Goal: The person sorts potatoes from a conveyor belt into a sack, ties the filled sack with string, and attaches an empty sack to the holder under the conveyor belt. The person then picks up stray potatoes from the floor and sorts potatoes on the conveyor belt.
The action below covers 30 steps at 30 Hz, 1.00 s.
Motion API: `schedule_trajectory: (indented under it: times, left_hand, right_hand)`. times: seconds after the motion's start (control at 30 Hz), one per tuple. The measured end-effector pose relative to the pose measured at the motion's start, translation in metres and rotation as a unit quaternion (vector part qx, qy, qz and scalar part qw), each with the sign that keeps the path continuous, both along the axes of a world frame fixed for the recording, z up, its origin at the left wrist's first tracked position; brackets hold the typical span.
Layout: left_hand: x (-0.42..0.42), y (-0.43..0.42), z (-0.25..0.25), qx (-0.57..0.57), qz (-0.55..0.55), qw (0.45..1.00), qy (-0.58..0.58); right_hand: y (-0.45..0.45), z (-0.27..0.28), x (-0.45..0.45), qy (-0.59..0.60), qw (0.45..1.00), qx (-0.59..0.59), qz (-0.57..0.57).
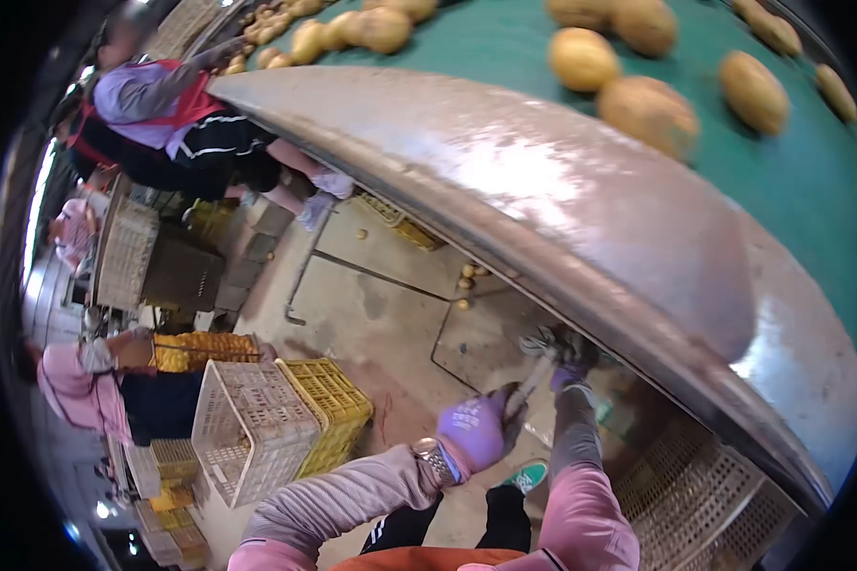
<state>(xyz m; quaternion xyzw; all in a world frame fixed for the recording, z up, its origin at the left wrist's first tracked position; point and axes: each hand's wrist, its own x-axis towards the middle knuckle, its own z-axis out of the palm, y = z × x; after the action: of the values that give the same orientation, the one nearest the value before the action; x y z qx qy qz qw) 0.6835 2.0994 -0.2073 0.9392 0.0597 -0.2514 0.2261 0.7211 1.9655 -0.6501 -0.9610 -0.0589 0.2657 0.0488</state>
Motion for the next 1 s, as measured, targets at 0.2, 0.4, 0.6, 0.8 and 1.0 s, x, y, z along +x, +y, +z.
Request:
schedule_trajectory:
  times: [0.2, 0.4, 0.6, 0.8, 1.0]
  left_hand:
    - [-0.018, -0.002, -0.016, 0.000, 0.010, 0.995, -0.102]
    - [-0.032, -0.021, -0.022, 0.001, -0.005, 0.996, -0.092]
    - [-0.037, -0.025, -0.026, -0.021, -0.008, 0.995, -0.100]
    - [-0.029, -0.004, -0.028, -0.023, -0.015, 0.996, -0.081]
    - [-0.025, 0.007, -0.031, -0.063, -0.003, 0.993, -0.098]
  right_hand:
    - [-0.045, 0.010, -0.044, -0.024, 0.992, 0.126, -0.014]
    - [-0.113, 0.103, -0.104, 0.067, 0.989, 0.118, -0.049]
    - [-0.089, 0.072, -0.057, 0.091, 0.995, -0.028, 0.038]
    - [-0.034, -0.042, -0.003, -0.017, 1.000, 0.000, 0.019]
    - [-0.059, -0.059, -0.040, -0.037, 0.975, 0.212, -0.057]
